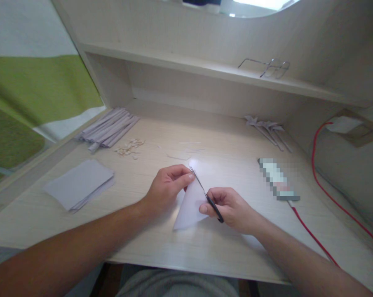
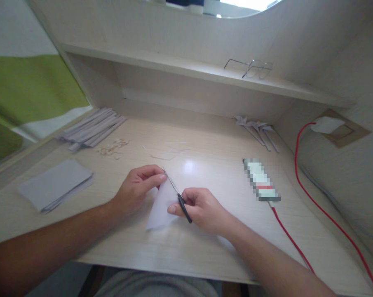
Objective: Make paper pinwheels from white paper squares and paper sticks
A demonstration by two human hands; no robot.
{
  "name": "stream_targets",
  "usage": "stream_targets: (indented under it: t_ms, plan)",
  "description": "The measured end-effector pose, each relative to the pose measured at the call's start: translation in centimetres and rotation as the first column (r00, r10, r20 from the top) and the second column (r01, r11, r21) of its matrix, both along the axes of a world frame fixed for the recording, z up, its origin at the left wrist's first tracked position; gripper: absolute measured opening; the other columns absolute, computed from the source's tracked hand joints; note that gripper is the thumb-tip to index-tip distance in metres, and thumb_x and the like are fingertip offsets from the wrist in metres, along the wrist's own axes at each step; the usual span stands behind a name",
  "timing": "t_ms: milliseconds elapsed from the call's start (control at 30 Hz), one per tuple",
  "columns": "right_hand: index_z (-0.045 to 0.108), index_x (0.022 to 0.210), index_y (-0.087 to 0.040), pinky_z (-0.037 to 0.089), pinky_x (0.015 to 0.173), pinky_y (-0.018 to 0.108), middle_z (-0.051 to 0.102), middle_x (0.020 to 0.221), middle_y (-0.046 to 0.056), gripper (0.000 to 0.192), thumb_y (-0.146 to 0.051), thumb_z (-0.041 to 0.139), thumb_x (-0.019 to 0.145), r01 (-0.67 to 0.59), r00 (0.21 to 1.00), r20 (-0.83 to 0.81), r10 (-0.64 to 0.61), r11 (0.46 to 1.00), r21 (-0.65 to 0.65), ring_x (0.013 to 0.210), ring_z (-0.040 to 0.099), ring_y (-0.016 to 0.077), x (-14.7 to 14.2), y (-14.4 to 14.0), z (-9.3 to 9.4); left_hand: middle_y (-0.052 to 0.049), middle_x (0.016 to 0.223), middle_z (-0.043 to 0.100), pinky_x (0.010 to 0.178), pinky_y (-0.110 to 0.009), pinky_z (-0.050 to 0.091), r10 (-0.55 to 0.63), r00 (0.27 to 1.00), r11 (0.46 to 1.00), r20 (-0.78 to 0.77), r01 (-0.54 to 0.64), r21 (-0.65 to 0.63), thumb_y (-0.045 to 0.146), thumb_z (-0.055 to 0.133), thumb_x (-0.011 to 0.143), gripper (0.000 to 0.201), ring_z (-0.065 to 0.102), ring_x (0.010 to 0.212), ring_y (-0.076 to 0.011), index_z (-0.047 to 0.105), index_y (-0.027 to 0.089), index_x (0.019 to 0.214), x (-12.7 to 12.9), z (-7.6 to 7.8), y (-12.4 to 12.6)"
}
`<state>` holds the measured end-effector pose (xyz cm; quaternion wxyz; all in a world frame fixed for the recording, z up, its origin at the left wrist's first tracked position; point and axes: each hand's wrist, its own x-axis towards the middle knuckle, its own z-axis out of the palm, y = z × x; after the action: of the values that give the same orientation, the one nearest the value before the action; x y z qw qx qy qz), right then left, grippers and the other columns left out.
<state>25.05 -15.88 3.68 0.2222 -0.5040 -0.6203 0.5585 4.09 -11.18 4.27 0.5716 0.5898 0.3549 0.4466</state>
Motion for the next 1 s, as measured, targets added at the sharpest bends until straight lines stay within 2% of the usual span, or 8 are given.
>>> stream_targets:
  t_ms: [700, 1000]
  plan:
    - [0.052, 0.061, -0.019, 0.022, 0.052, 0.027, 0.040, 0.056, -0.006, 0.047, -0.054, 0.078, 0.079, 0.071, 0.997, -0.011, -0.071, 0.997, 0.006, 0.055, 0.031, 0.0095, -0.11, 0.06, -0.29, 0.001, 0.065, 0.058, 0.063, -0.025, 0.041, 0.008, 1.000, 1.000, 0.011, -0.008, -0.002, 0.027, 0.068, 0.085, 0.021, 0.051, 0.064, -0.0125, 0.066, 0.016, 0.068, 0.01, 0.20, 0.01]
    - [0.056, 0.069, -0.017, 0.028, 0.056, 0.026, 0.045, 0.064, -0.004, 0.045, -0.057, 0.074, 0.083, 0.101, 0.994, -0.049, -0.099, 0.994, 0.046, 0.060, 0.038, 0.0107, 0.38, 0.38, -0.09, 0.002, 0.065, 0.058, 0.059, -0.024, 0.041, 0.050, 0.998, 0.999, 0.045, -0.049, -0.010, 0.026, 0.070, 0.084, 0.018, 0.051, 0.063, -0.0119, 0.067, 0.017, 0.069, 0.01, -0.23, -0.10]
